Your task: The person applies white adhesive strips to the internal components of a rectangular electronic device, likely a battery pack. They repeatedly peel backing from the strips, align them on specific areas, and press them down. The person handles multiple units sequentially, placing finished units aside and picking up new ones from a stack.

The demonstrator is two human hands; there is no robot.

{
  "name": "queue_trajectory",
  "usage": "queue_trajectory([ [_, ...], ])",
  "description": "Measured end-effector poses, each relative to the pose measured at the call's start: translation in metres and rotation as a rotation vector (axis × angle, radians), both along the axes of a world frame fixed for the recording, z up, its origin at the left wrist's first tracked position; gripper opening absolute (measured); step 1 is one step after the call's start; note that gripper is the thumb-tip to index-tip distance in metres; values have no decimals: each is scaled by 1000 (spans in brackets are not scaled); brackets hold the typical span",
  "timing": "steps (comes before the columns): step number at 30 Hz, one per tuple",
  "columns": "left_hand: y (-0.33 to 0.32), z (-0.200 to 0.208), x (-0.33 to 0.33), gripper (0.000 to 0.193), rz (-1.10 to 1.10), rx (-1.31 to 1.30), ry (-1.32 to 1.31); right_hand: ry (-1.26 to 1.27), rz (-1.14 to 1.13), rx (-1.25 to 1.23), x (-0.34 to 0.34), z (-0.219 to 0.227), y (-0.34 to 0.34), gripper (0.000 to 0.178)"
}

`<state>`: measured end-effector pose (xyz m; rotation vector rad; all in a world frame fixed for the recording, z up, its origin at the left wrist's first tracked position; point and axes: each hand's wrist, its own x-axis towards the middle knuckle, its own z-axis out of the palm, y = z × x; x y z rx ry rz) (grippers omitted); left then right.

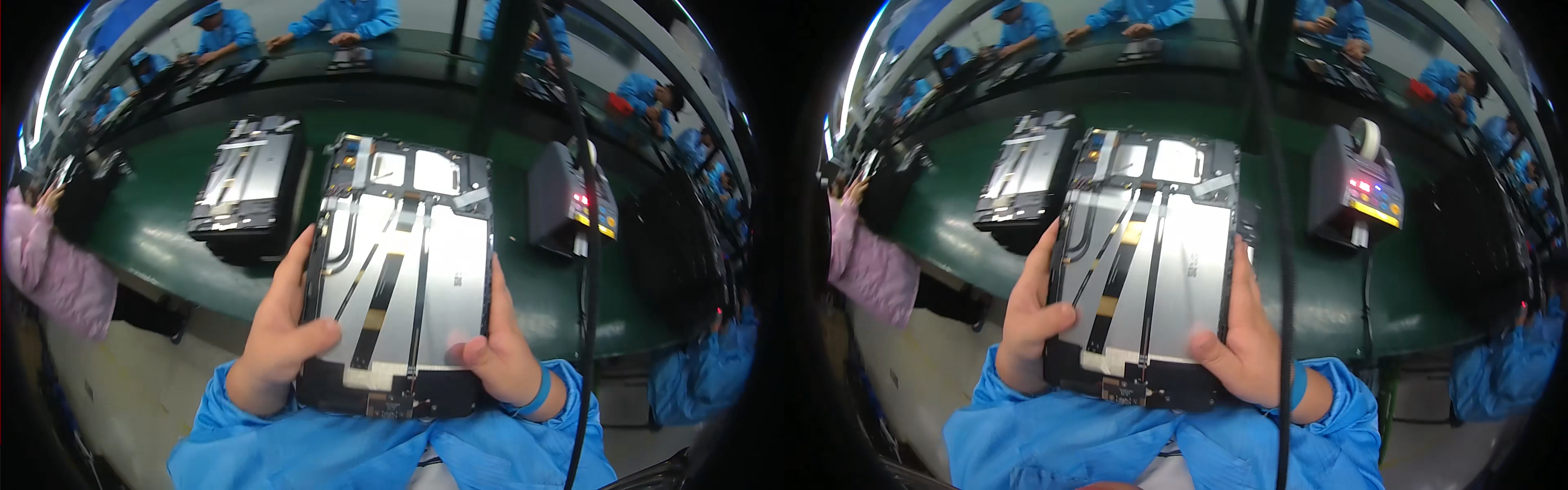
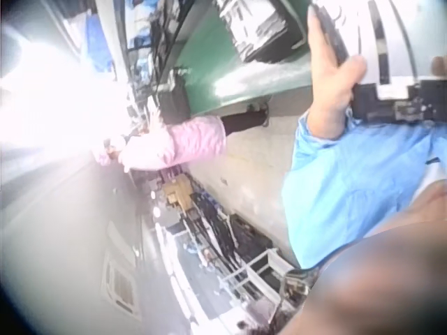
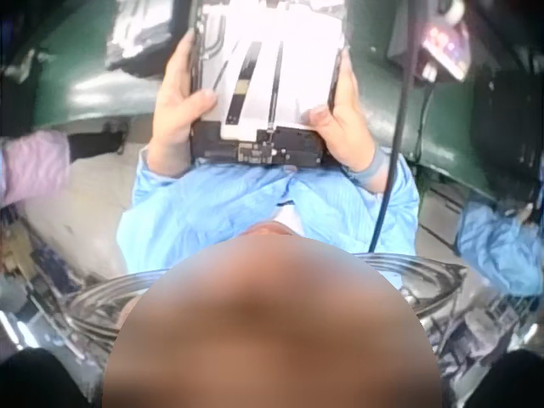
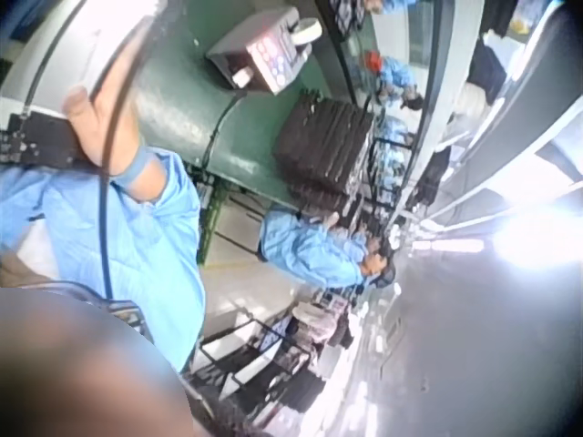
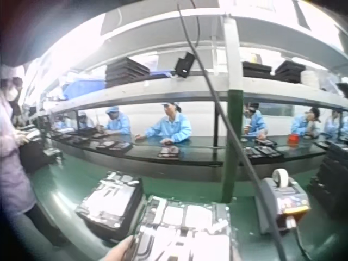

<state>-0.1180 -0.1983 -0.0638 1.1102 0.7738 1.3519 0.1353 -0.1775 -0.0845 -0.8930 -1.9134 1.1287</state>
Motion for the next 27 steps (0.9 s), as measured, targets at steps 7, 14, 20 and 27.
queue_trajectory([
  [7, -5, 13, -52, 95, 157, 249, 38, 79, 101, 59, -5, 10, 7, 87],
  [14, -24, -5, -49, 102, 64, 307, 42, 253, 65, 48, -3, 6, -5, 74],
  [20, -27, -9, -46, 100, -20, 374, -27, 244, 116, 127, 5, 10, -10, 66],
  [27, -27, 4, -41, 102, 162, 329, -28, 276, 52, 131, 6, 14, -19, 62],
])
